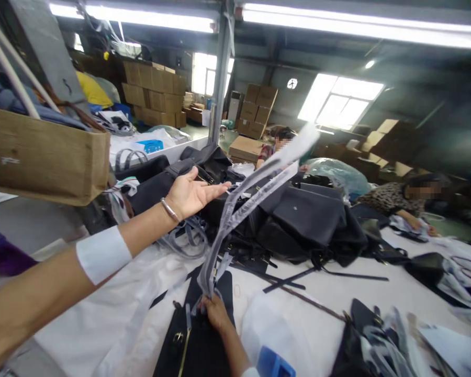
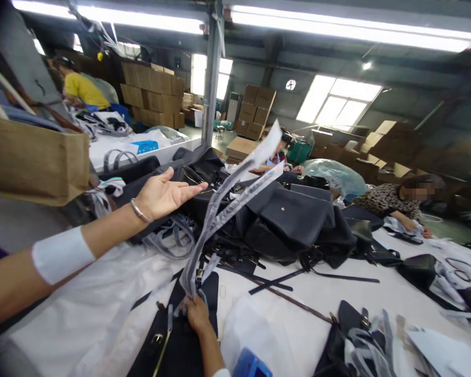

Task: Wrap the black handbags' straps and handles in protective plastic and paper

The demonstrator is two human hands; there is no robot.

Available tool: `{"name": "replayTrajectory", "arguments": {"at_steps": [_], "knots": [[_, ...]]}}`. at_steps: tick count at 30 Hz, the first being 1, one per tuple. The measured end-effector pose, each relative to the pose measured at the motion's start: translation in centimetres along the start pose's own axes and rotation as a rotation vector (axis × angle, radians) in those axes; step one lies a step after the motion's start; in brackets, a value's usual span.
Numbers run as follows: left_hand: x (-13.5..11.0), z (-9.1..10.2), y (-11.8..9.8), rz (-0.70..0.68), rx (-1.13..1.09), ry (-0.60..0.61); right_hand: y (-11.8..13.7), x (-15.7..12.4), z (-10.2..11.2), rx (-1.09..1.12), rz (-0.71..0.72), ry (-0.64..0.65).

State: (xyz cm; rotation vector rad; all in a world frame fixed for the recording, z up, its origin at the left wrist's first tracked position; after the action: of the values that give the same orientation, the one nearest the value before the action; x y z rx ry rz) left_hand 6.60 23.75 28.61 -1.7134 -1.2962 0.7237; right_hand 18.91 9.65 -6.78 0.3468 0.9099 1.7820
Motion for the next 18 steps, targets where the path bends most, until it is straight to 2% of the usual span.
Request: {"name": "replayTrajectory", "arguments": {"at_steps": [1,3,8,11,14,18], "knots": [[0.3,0.6,1.1,-0.012,0.002,-0.01,-0.4,0.0,0.0,0.036,-0.041,-0.018],[-0.4,2.7,4.8,0.035,0.078,-0.069,-1.1,0.0,0.1,0.102,-0.101,-0.045],[-7.4,9.3,19.4,0.368,0.371,-0.192,-2.2,-0.1,0.3,0.201,-0.179,-0.072],[-10.4,10.5,26.3,0.432,0.486,-0.167,-2.1,-0.4,1.5,0.151,-0.144,-0.128],[-10.9,10.2,30.0,0.415,0.567,-0.07,-1.9,-0.7,3.2,0.068,-0.108,-0.176],[-10.7,10.9,32.2,0.41,0.735,0.012,-2.5,-0.8,4.5,0.034,-0.16,-0.181]]}}
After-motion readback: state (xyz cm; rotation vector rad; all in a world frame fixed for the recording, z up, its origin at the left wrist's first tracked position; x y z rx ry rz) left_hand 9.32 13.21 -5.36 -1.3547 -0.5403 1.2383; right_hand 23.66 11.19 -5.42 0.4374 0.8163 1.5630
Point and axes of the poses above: each hand's wrist, its own x-axis towards the middle knuckle, its own z-axis out of the back of the hand, y = z × x, the point moved 6 cm from there along x, towards the middle knuckle, and after that the axes turned 4 degrees about -x, right-handed, at the moved point
